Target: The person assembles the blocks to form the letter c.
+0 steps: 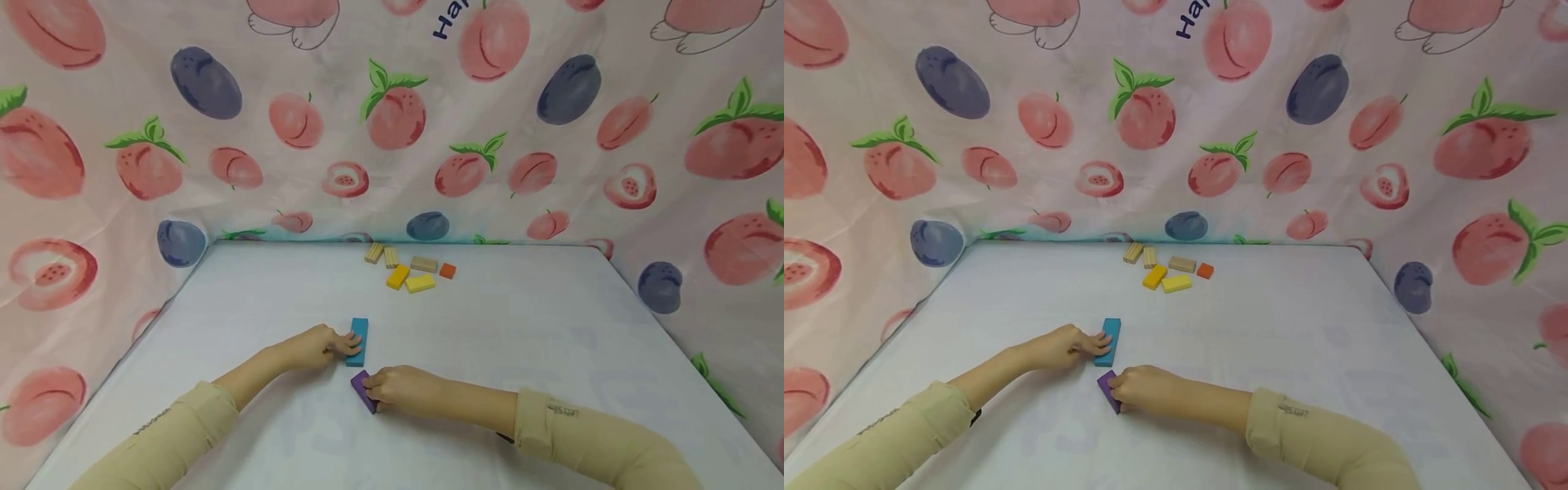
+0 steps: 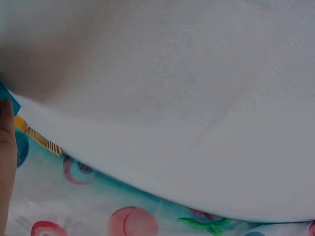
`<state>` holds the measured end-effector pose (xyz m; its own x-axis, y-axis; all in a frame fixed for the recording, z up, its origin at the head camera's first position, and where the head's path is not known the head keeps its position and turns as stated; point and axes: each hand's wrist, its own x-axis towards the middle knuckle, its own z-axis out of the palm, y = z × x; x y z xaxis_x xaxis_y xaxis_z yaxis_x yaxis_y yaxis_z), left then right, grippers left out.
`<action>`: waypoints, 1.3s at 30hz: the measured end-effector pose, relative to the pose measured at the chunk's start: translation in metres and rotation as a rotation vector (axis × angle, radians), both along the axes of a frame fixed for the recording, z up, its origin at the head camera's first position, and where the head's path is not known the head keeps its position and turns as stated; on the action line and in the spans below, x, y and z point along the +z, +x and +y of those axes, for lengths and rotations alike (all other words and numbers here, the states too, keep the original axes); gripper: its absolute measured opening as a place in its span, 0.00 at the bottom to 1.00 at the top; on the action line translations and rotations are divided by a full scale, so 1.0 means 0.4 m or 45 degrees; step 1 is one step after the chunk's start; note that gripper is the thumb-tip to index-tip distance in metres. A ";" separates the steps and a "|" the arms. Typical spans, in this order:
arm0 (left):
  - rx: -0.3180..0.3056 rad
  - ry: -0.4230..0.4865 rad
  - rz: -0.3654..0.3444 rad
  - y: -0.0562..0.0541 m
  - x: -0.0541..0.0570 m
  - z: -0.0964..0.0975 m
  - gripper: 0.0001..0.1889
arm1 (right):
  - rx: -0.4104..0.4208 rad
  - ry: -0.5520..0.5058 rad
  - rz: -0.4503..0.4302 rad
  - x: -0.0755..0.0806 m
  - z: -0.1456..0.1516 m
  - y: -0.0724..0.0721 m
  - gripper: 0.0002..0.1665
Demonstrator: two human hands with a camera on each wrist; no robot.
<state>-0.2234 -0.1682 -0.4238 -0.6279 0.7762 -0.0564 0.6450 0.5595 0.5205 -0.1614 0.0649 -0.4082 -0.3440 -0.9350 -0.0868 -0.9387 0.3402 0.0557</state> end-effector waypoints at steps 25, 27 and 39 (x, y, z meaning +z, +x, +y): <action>-0.020 -0.019 -0.006 0.010 0.011 0.011 0.26 | -0.040 -0.039 0.140 -0.012 -0.033 -0.011 0.11; -0.013 -0.021 -0.015 0.008 0.012 0.014 0.25 | -0.036 -0.046 0.152 -0.013 -0.032 -0.012 0.11; -0.002 -0.030 0.000 0.002 0.012 0.017 0.23 | -0.023 -0.051 0.149 -0.011 -0.032 -0.013 0.11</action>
<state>-0.2225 -0.1616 -0.4189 -0.6268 0.7756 -0.0744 0.6458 0.5705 0.5074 -0.1666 0.0522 -0.4125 -0.3667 -0.9303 -0.0075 -0.9202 0.3615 0.1502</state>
